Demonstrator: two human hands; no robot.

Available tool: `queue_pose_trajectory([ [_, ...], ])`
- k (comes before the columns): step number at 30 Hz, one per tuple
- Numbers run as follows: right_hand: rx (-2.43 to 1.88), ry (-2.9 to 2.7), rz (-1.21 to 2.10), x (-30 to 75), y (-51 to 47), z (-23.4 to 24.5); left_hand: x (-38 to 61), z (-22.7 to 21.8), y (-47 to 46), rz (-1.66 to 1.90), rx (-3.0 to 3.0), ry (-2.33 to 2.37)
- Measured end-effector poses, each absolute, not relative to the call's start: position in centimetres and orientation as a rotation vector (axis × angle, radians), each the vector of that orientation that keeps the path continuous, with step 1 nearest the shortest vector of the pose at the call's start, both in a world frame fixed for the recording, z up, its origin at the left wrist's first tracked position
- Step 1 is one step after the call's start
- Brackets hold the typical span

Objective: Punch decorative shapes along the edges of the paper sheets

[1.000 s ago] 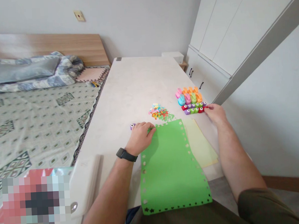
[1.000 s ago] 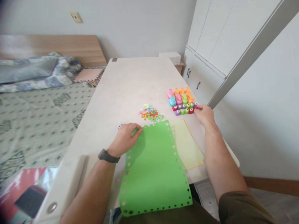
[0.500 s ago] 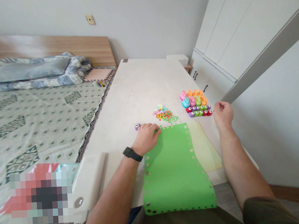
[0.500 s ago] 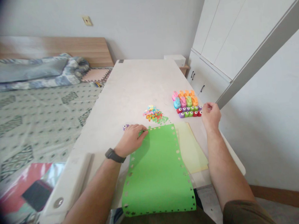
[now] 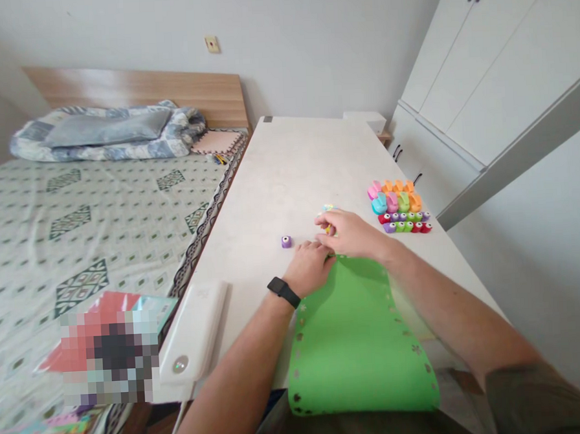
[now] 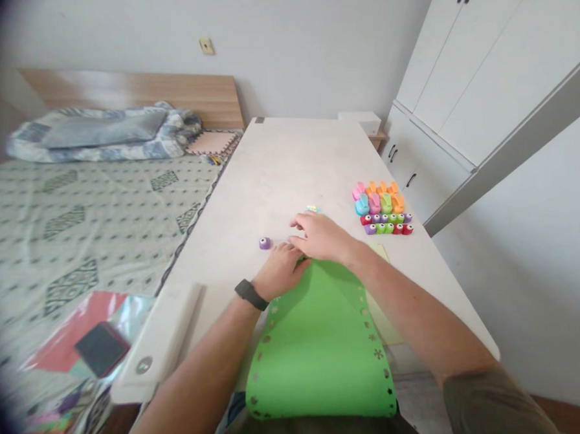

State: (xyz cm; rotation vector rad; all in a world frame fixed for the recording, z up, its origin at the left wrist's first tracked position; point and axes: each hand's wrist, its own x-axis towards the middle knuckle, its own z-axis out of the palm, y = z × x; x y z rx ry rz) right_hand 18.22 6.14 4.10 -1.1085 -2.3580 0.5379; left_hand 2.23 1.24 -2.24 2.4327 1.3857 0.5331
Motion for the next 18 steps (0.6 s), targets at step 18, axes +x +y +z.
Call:
queue_pose_trajectory([
  [18,-1.130,-2.280,0.785,14.1,10.6,2.6,1.7,-2.0,1.5,0.505,2.426,1.391],
])
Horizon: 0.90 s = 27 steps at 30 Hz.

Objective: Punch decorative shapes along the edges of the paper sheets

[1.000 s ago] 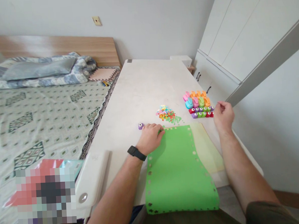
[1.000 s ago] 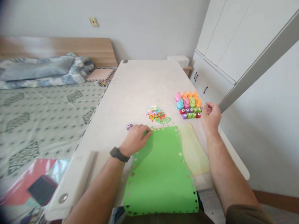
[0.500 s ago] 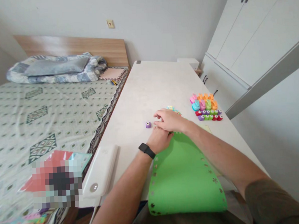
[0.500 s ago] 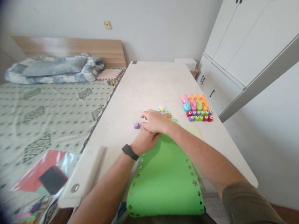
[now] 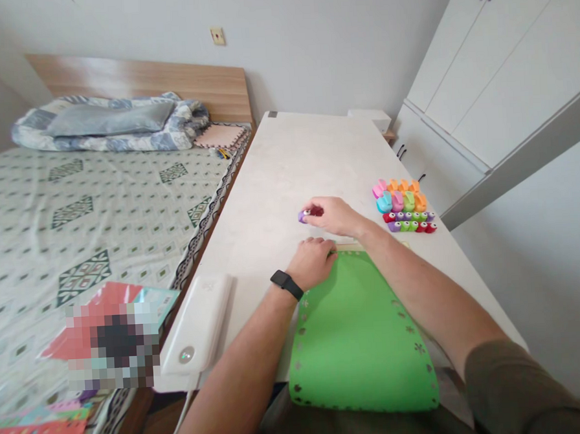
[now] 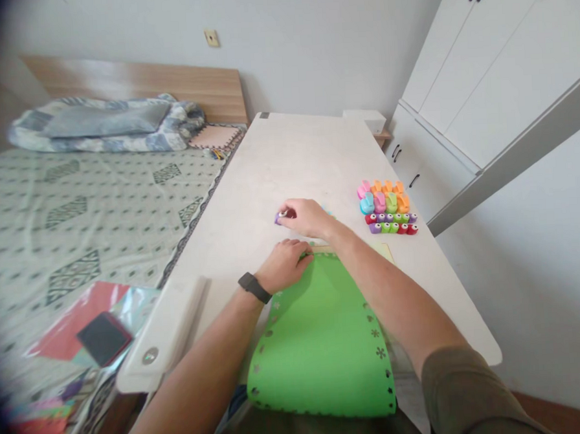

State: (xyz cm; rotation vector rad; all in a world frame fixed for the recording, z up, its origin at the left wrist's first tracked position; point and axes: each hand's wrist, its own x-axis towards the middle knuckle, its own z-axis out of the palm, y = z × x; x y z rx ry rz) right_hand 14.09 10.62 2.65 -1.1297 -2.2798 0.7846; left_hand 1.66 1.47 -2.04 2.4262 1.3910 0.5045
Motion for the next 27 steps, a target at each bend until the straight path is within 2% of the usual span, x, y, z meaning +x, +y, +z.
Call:
queue_pose_trajectory([
  [5,-1.146,-1.957,0.980,21.6,9.3,3.4,1.3,-1.8,1.5,0.492,2.436,1.417],
  [15,-1.259,-1.824,1.185,28.7,5.9,-0.8,0.9,-2.0,2.1,0.525,2.389,1.436],
  [27,-1.328,-2.050,0.957,28.2,5.3,-0.6,0.9,-1.8,2.0,0.572,2.398,1.421],
])
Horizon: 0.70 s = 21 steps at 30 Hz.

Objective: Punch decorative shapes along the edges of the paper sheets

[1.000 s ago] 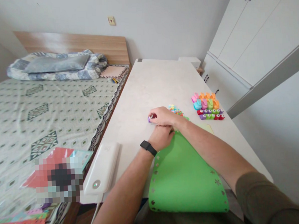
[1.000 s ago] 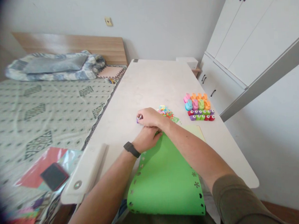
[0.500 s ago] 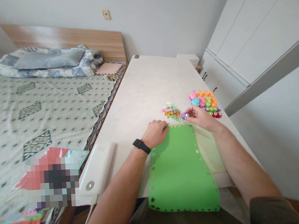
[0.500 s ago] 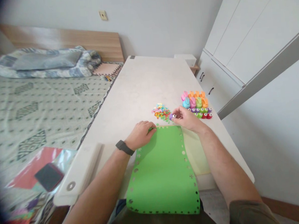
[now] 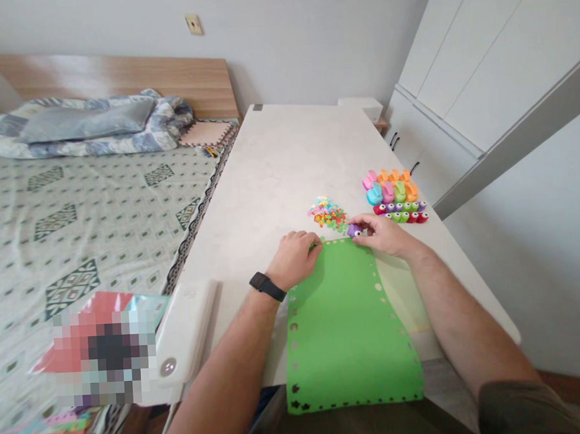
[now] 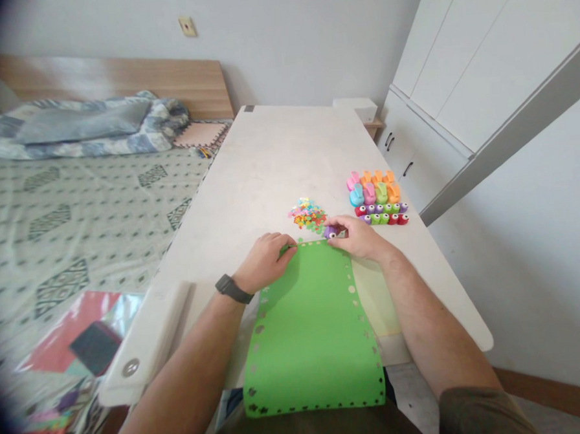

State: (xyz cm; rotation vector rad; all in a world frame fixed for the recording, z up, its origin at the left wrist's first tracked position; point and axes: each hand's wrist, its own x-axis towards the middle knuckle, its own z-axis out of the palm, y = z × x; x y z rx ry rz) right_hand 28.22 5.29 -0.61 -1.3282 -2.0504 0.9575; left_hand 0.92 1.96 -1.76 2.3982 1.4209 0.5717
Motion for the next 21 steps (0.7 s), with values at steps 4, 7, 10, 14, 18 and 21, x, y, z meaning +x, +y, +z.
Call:
queue_pose_trajectory([
  [4,-1.318,-2.040,0.981,28.17,5.34,-0.85,1.01,-1.66,1.93,0.562,2.392,1.423],
  [7,-1.285,-2.066,1.030,28.11,5.31,-0.88,1.01,-1.67,1.94,0.564,2.396,1.418],
  [10,-1.273,-2.105,1.062,28.11,5.27,-0.87,0.98,-1.71,1.94,0.555,2.398,1.420],
  [14,-1.283,-2.117,1.038,28.17,5.34,-0.99,0.98,-1.78,1.95,0.556,2.407,1.421],
  [18,-1.283,-2.111,1.000,28.19,5.35,-1.02,0.98,-1.87,1.99,0.579,2.413,1.411],
  [21,-1.282,-2.130,1.016,28.13,5.20,-0.96,0.97,-1.91,2.00,0.588,2.412,1.412],
])
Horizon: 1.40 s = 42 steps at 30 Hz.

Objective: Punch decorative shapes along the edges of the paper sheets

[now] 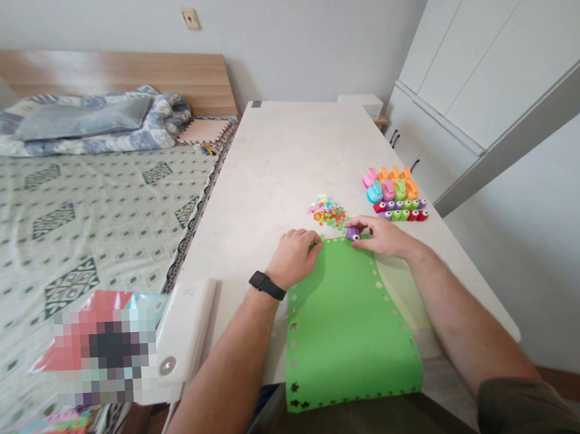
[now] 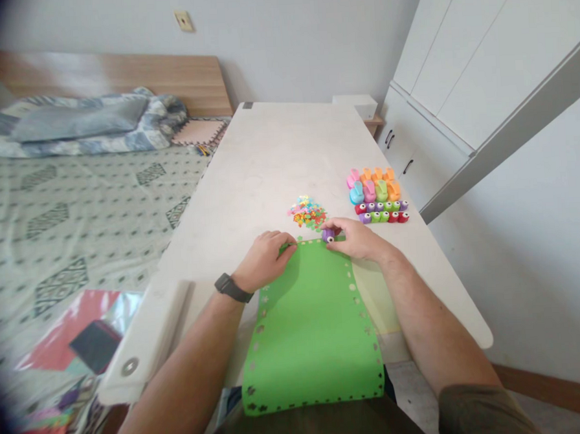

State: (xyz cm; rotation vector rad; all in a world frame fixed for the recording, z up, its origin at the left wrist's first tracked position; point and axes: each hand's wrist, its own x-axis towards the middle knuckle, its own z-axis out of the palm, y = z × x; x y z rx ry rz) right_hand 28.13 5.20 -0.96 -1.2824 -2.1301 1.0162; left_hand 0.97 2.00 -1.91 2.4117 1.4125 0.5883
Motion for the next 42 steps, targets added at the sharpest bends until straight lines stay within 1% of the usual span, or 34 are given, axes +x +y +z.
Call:
queue_pose_trajectory([
  [15,-1.262,-2.157,1.154,28.1,4.7,-1.1,1.1,-1.7,1.9,0.606,2.403,1.414],
  [42,-1.414,-2.221,0.998,27.3,4.0,-0.6,1.1,-1.4,1.9,0.608,2.395,1.400],
])
